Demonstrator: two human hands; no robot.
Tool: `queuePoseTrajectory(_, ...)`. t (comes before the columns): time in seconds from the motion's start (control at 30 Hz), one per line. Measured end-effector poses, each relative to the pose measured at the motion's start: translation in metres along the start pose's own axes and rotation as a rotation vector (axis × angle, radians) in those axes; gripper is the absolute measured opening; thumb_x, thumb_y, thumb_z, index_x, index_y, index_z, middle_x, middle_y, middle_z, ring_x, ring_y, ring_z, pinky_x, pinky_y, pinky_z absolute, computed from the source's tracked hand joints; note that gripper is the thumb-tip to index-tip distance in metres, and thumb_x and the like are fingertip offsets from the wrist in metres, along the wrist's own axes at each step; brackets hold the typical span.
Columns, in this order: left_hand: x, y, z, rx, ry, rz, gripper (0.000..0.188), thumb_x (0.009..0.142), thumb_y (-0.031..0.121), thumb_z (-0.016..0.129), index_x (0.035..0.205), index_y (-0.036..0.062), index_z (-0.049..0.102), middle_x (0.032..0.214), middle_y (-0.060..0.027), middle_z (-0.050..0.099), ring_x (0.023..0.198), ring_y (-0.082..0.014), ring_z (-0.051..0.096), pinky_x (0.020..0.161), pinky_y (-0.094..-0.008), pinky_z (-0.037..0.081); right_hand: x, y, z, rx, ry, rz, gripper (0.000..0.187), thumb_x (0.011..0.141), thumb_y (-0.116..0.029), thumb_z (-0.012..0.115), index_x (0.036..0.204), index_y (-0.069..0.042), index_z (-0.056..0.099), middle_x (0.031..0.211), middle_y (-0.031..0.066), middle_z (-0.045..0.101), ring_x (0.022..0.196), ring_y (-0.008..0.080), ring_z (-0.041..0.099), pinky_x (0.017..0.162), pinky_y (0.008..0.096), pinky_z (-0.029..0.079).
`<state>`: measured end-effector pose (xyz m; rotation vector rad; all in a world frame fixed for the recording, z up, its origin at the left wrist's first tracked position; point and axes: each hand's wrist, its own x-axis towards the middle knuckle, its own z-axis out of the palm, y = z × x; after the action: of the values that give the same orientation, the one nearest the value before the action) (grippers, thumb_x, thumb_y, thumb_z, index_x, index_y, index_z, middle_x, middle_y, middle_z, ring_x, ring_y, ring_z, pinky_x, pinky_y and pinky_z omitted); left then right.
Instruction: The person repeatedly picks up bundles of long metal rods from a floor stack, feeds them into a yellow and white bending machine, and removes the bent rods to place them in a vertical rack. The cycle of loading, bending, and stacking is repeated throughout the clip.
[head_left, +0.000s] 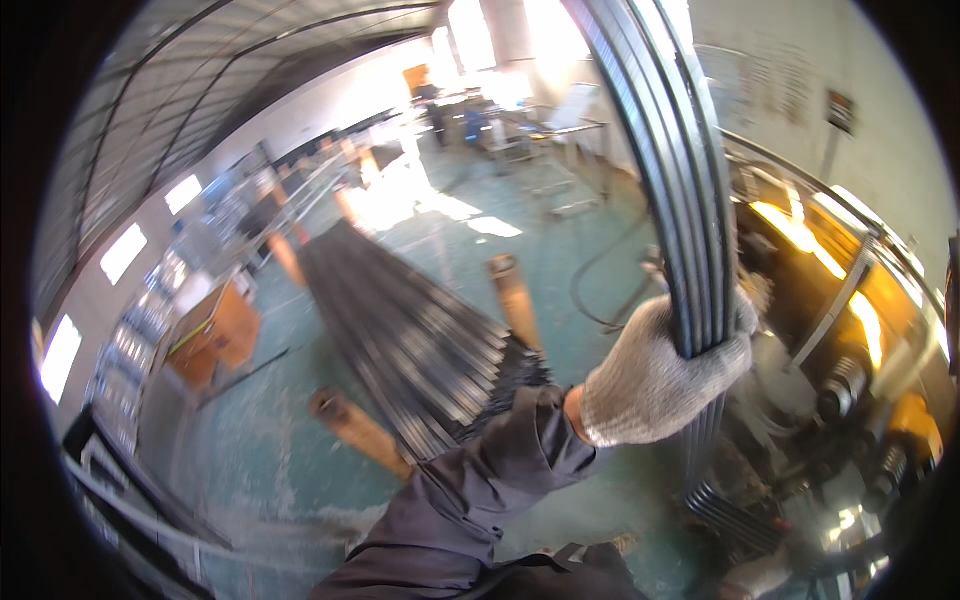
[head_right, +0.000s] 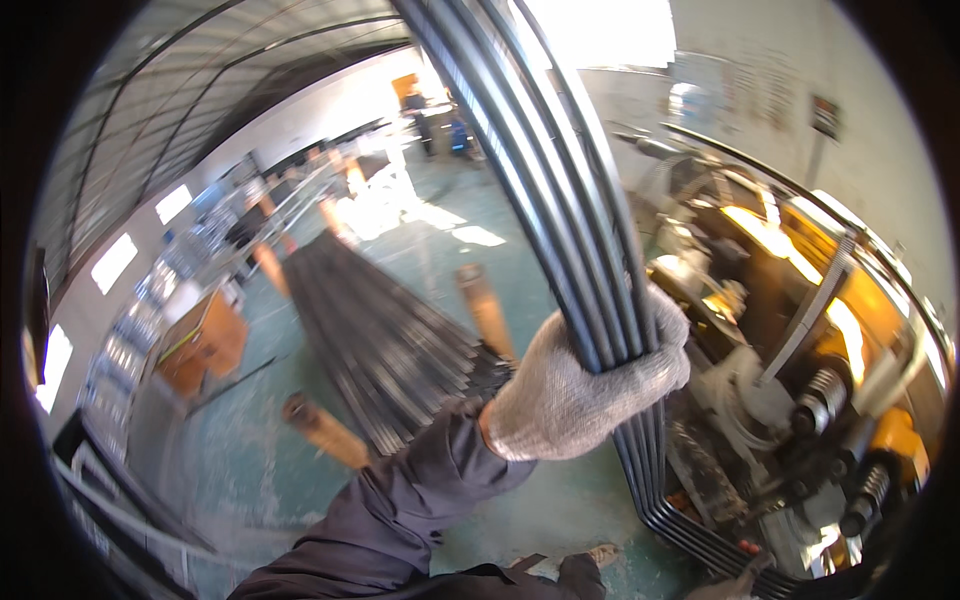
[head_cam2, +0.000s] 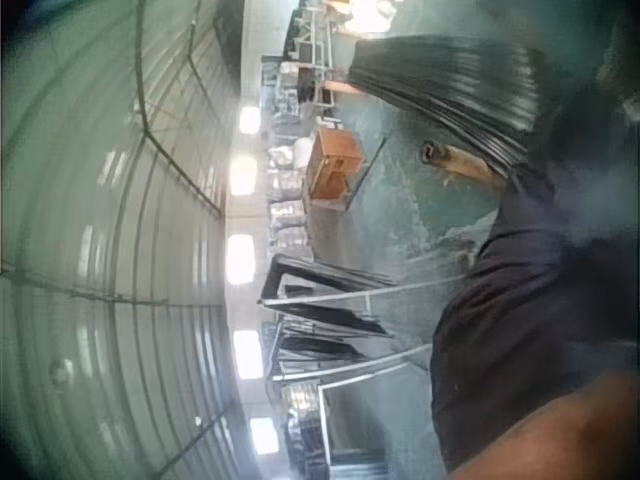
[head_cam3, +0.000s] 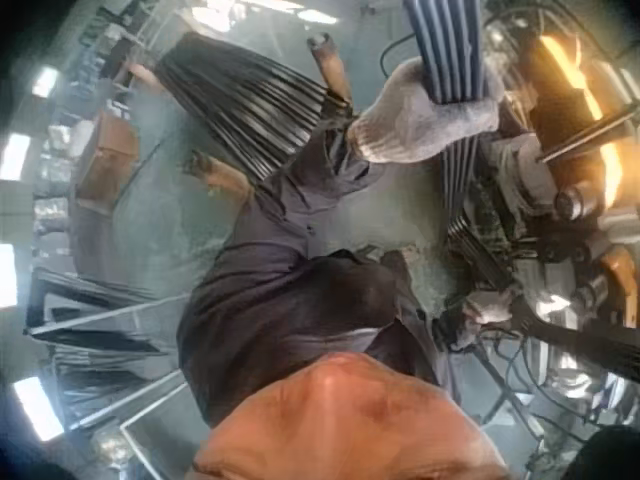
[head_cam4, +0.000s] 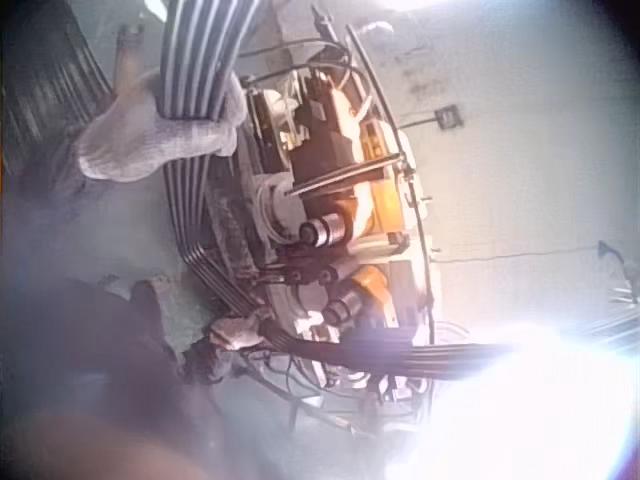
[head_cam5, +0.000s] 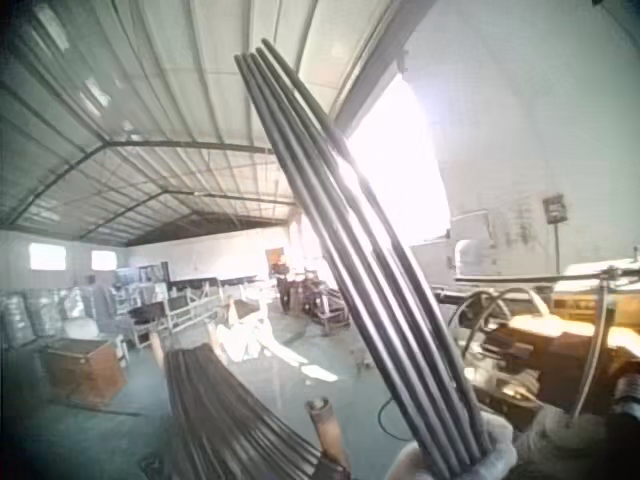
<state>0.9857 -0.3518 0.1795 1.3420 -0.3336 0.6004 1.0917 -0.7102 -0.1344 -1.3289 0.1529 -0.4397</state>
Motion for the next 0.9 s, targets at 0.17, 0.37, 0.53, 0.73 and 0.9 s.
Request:
queuePoseTrajectory(0.17,-0.158,0.041,-0.085,-0.014,0.401,0.107,0.026,0.106,-0.002,0.079,0.13,0.0023,0.069,0.113,-0.0082,0.076,0.104,-0.0198,0.078,0.095,-0.0371,0.065,-0.07,-0.019,0.053,0.024,-0.255,0.054,0.031,0.107,-0.012,0.073,0.136,0.001,0.074,0.121,0.013,0.078,0.1,0.0263,0.075,0.087,0.0401,0.064)
queuePoseTrajectory(0.37,-0.19,0.036,-0.08,0.162,0.984,0.132,0.019,0.108,-0.004,0.073,0.126,0.0018,0.069,0.114,-0.0054,0.073,0.101,-0.0168,0.075,0.094,-0.0341,0.064,-0.017,0.0,0.181,0.148,-0.661,0.121,0.025,0.106,-0.013,0.079,0.126,0.002,0.078,0.11,0.0134,0.08,0.091,0.0253,0.076,0.078,0.0402,0.065)
queuePoseTrajectory(0.53,-0.18,0.004,-0.059,0.556,1.366,0.193,0.021,0.108,0.0,0.073,0.128,-0.0031,0.067,0.104,-0.0164,0.079,0.098,-0.0284,0.081,0.093,-0.0448,0.067,0.048,0.025,0.311,0.252,-0.915,0.32,0.028,0.107,-0.01,0.079,0.128,0.007,0.075,0.111,0.0201,0.081,0.089,0.0286,0.076,0.08,0.0414,0.066)
queuePoseTrajectory(0.73,-0.215,0.018,-0.031,0.501,1.61,0.59,0.017,0.105,-0.005,0.07,0.121,-0.0015,0.068,0.096,-0.0145,0.077,0.092,-0.0314,0.08,0.089,-0.047,0.068,-0.003,-0.015,0.432,0.176,-1.169,0.134,0.03,0.106,-0.027,0.08,0.114,0.001,0.071,0.098,0.0091,0.072,0.082,0.0182,0.068,0.074,0.0329,0.056)
queuePoseTrajectory(0.9,-0.331,0.119,-0.019,0.411,1.691,0.78,0.013,0.104,0.0,0.07,0.116,-0.0001,0.068,0.092,-0.014,0.073,0.087,-0.0339,0.077,0.085,-0.0496,0.067,-0.143,-0.107,0.437,0.174,-1.364,-0.136,0.016,0.111,-0.019,0.067,0.107,-0.003,0.068,0.084,0.0037,0.065,0.071,0.0137,0.063,0.068,0.0316,0.053)
